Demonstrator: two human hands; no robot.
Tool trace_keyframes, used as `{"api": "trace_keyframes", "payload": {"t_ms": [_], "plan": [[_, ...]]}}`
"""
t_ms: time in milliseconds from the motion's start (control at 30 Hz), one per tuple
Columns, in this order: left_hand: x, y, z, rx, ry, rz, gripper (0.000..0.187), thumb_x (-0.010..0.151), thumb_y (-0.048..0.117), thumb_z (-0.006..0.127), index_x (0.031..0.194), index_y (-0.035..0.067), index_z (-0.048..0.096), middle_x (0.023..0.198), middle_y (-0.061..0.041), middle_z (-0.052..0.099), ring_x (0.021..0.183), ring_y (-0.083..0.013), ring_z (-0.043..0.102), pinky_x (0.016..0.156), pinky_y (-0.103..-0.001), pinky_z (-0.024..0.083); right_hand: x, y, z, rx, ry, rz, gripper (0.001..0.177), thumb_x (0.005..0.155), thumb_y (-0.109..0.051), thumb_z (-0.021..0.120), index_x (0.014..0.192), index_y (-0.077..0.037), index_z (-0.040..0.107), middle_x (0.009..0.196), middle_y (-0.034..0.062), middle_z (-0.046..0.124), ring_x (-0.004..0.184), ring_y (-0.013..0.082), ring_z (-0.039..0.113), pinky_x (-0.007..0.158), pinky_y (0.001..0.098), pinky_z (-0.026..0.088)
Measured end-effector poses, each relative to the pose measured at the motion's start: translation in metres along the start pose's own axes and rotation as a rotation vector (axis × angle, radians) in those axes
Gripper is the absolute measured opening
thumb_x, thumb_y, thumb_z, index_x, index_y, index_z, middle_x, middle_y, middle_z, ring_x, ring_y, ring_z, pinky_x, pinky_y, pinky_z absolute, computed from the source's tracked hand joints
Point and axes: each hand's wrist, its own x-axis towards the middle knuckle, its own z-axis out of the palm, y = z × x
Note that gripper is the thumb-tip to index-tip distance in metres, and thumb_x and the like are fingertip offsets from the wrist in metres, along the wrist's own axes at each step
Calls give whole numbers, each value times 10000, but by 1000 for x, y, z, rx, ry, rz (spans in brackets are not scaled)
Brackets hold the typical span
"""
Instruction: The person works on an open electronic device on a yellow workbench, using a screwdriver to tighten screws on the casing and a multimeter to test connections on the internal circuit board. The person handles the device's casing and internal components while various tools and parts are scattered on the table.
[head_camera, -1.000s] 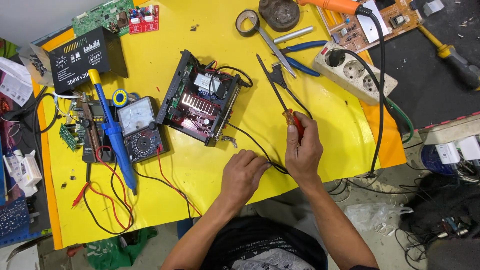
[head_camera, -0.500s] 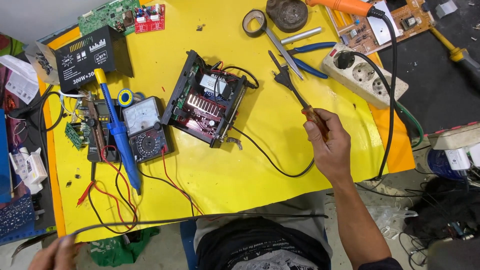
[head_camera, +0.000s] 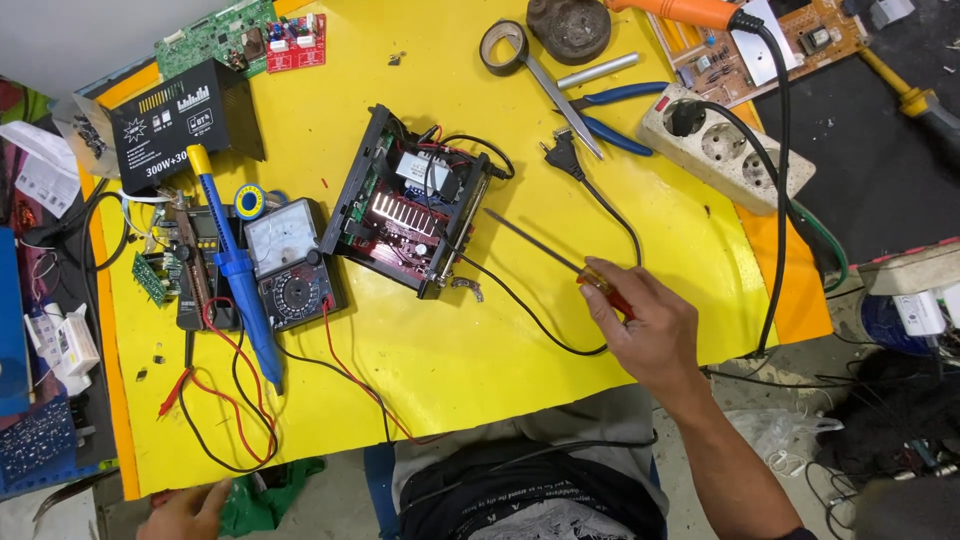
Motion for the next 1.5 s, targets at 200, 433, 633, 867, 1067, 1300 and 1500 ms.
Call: {"api": "trace_keyframes", "payload": {"t_ms": [200, 433, 633, 867, 1067, 1300, 1500], "plan": [[-56, 218, -44, -68, 68, 391, 270, 893, 325, 722, 1046, 124, 815, 964, -24, 823, 707, -187, 749, 645, -345, 650, -2, -6, 13, -187, 61, -132, 244, 958, -199, 784, 1170, -79, 773, 928, 53, 773, 692, 140, 687, 538, 269, 507], [-60, 345, -23, -357, 275, 987, 352, 895, 191, 751, 1189, 2, 705, 1040, -171, 690, 889, -304, 675, 617, -411, 568, 7, -9, 9, -147, 33, -108, 228, 951, -247, 780, 1120, -95, 794, 829, 110, 760, 600, 197, 689, 476, 268, 503], [-37, 402, 10, -280, 334, 790, 460, 890, 131, 766, 1305, -18, 639, 1185, -214, 652, 1134, -356, 592, 979, -460, 488, 12, -11, 5, -49, -40, -52, 241, 960, -261, 748, 1118, -82, 778, 773, 157, 734, 594, 262, 714, 497, 285, 565], [-7, 404, 51, -199, 416, 791, 395, 886, 162, 765, 1247, 27, 679, 1121, -134, 668, 1046, -263, 565, 874, -387, 457, 12, -9, 5, -23, -63, -26, 251, 970, -267, 735, 1125, -73, 775, 788, 161, 736, 635, 272, 733, 513, 291, 579], [-1, 404, 57, -192, 473, 792, 333, 884, 131, 766, 1197, 29, 721, 1072, -137, 717, 1001, -259, 600, 831, -368, 473, 23, -12, -6, 17, -197, 93, 282, 1019, -303, 648, 1153, -83, 764, 791, 161, 739, 640, 292, 746, 490, 312, 584], [0, 404, 47, -299, 413, 823, 287, 881, 91, 771, 1149, 1, 723, 1050, -158, 715, 998, -288, 608, 837, -390, 486, 30, -15, -11, 63, -234, 164, 288, 1030, -288, 625, 1174, -80, 764, 841, 197, 755, 672, 343, 753, 518, 361, 598], [20, 398, 59, -461, 381, 871, 159, 959, 46, 651, 1068, 6, 760, 948, -150, 718, 909, -277, 606, 797, -366, 496, 31, 4, -3, -258, -215, -93, 281, 1044, -317, 623, 1189, -105, 737, 783, 58, 691, 725, 234, 721, 731, 359, 502]]}}
